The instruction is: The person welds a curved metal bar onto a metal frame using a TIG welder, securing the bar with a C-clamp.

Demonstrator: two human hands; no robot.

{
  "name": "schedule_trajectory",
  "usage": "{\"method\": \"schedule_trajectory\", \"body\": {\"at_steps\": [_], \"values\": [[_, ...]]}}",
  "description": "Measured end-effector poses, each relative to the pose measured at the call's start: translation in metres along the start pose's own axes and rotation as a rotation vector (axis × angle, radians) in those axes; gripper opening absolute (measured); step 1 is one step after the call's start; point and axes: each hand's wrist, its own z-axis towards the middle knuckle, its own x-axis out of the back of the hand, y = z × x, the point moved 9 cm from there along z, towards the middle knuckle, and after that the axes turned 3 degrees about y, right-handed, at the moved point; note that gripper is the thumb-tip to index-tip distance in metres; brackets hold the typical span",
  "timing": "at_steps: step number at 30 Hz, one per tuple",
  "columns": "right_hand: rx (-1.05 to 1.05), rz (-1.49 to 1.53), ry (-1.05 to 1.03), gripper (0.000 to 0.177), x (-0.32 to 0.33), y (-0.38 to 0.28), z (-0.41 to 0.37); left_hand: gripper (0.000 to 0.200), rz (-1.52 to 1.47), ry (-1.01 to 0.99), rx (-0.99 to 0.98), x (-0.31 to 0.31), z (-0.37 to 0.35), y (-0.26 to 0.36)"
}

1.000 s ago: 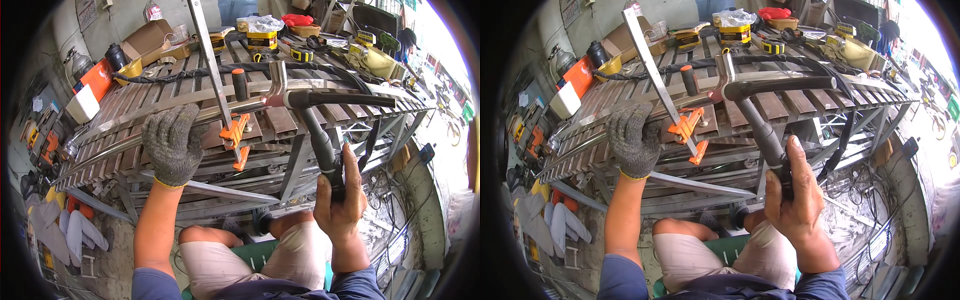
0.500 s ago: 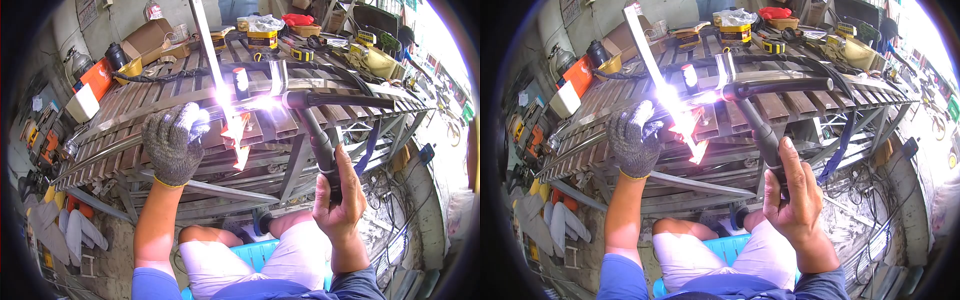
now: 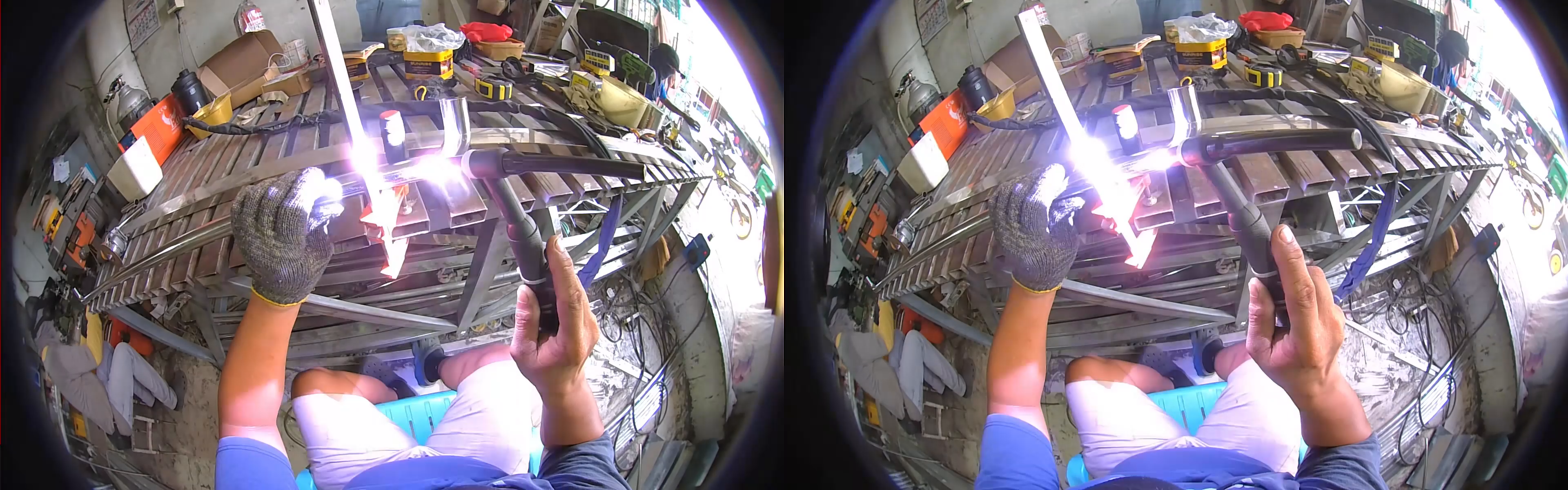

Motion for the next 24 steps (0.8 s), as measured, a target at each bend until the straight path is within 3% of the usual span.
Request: {"method": "schedule_trajectory", "body": {"at_steps": [4,5,8,11,14,19,22,24], "values": [[-0.007,0.004,0.061,0.060,0.0014,0.0006,-0.0005,0.049,0.026,0.003,-0.007,0.0028,0.0009,0.0022],[-0.010,0.007,0.054,0.060,0.0009,0.0012,-0.0012,0.035,0.043,-0.012,-0.012,0.0048,0.0038,0.0043],[-0.014,0.019,0.052,0.060,0.0009,0.0013,-0.0017,0.036,0.033,-0.026,-0.010,0.0053,0.0052,0.0044],[-0.011,0.009,0.045,0.059,0.0007,0.0010,-0.0014,0.056,0.012,-0.024,0.002,0.0035,0.0012,0.0025],[-0.037,-0.016,-0.032,0.059,-0.0019,0.0007,-0.0033,0.056,-0.043,-0.004,0.011,-0.0016,-0.0029,-0.0034],[-0.033,0.017,0.029,0.058,0.0000,-0.0010,-0.0026,0.055,0.009,0.002,-0.002,0.0020,0.0006,0.0010],[-0.036,0.027,0.027,0.058,-0.0005,-0.0004,-0.0030,0.036,0.053,-0.026,-0.012,0.0049,0.0053,0.0051],[-0.034,0.030,0.037,0.058,-0.0004,0.0000,-0.0035,0.036,0.037,-0.027,-0.009,0.0050,0.0053,0.0041]]}}
